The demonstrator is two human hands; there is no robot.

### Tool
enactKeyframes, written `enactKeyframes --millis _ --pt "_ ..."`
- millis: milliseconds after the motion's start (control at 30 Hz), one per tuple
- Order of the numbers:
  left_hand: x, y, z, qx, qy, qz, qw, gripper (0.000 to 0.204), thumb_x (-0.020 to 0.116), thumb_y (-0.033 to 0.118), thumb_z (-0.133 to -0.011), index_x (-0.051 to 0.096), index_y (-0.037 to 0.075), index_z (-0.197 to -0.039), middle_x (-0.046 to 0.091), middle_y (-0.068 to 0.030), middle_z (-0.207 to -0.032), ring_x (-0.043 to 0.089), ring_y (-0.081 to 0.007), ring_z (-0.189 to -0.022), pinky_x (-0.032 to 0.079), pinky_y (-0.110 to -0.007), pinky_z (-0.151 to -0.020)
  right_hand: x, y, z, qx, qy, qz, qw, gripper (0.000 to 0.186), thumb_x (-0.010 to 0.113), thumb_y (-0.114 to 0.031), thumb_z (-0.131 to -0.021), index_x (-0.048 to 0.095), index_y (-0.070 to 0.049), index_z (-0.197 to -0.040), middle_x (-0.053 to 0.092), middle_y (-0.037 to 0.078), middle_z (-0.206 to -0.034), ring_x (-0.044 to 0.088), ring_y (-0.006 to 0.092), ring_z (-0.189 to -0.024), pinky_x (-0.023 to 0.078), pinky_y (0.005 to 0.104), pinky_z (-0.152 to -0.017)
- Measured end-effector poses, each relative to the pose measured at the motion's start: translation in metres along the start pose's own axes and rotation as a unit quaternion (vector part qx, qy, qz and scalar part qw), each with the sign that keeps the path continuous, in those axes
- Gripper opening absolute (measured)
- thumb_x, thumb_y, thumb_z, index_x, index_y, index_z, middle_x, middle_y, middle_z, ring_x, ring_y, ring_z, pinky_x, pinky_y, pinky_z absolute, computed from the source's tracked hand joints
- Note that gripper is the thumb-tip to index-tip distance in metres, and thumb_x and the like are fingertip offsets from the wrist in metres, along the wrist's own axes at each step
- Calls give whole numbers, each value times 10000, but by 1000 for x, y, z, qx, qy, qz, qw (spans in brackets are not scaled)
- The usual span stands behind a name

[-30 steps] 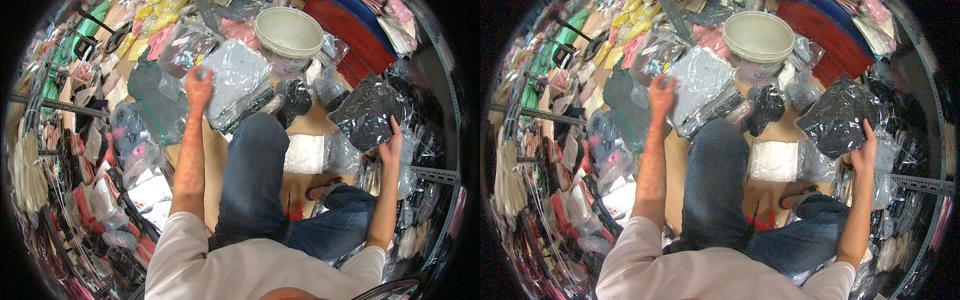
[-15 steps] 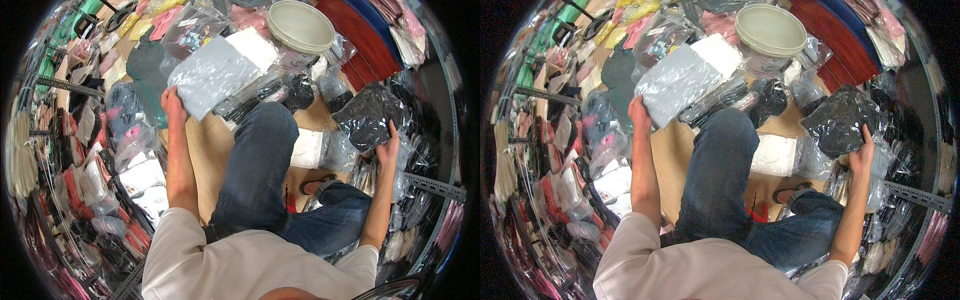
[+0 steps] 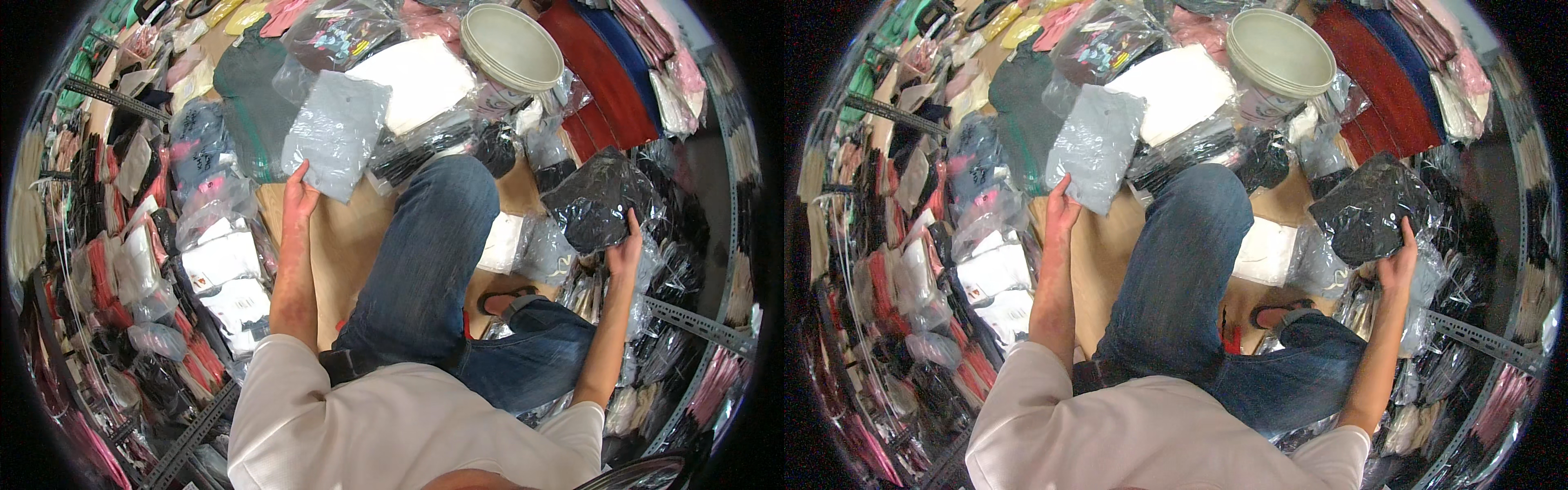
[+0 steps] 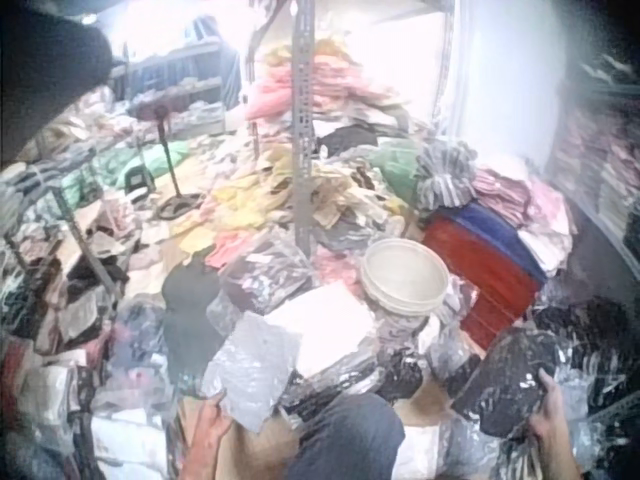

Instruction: The person sits on the floor in a storage area and sorts through various packaged clothing items. They pick up items, inspect them, and place them into a white bucket or onto a nearby pile.

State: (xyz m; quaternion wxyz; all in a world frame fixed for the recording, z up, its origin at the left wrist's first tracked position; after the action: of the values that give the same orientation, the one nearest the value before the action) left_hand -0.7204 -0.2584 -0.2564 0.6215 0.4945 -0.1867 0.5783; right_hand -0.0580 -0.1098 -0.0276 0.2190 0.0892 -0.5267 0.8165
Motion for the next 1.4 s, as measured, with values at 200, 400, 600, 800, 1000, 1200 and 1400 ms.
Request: enactKeyframes --millis 200,400,600,800,1000,1200,1400 --pt "-95 -33 3 -3 119 42 992 402 595 159 -954 475 70 -1326 581 -123 -1306 573 -302 -1192 479 -469 -1006 -9 -1 4 -1 -4 8 1000 367 530 -265 -990 595 13 -1220 655 136 -1203 636 281 -1075 485 428 -974" --pt "-255 -113 47 -239 272 5 932 285 553 319 -977 556 98 -1157 671 -91 -1010 660 -262 -833 570 -368 -617 -7 5 -4 7 -14 39 999 335 535 -267 -990 595 -21 -1210 671 101 -1165 649 249 -1020 497 400 -934" --pt "-200 -79 42 -358 99 -638 674 394 486 352 -945 668 25 -822 671 -137 -743 653 -279 -673 535 -411 -562 -18 2 0 -3 7 44 999 360 520 -274 -997 599 3 -1214 664 136 -1187 654 271 -1040 495 410 -960" --pt "107 -6 20 294 97 -770 558 302 613 189 -833 640 -1 -1066 668 -235 -985 640 -393 -951 493 -452 -840 -18 -1 8 -3 15 35 999 333 568 -243 -974 590 -20 -1221 669 98 -1171 658 236 -1012 496 388 -943" --pt "253 -53 37 453 -287 -798 274 563 665 77 -778 566 152 -1327 480 -161 -1430 397 -338 -1373 284 -481 -1149 -4 -3 13 4 -6 25 1000 321 574 -250 -971 612 -20 -1193 682 91 -1142 659 230 -1008 501 381 -930" --pt "286 -16 -6 230 -260 -798 492 319 508 223 -992 610 111 -1274 622 -202 -1237 593 -324 -1172 451 -369 -989 -1 -7 26 -15 31 17 999 320 582 -246 -966 608 -32 -1203 681 85 -1137 659 222 -997 507 377 -919" --pt "351 51 -15 200 -192 -513 813 467 520 337 -990 525 29 -1341 640 -85 -1205 601 -202 -1082 471 -319 -908 -7 -8 23 2 3 -5 1000 312 593 -245 -955 624 -26 -1175 688 94 -1126 670 225 -985 516 381 -918"
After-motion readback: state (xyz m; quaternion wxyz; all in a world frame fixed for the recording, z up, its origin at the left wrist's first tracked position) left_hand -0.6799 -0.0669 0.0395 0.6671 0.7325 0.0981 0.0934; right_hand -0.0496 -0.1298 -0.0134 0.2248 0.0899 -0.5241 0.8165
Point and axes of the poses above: each hand's wrist, its own z-axis away from the middle knuckle, its own x-axis out of the palm, y = z × x, the point moved 4 cm from there along -z, towards the middle knuckle
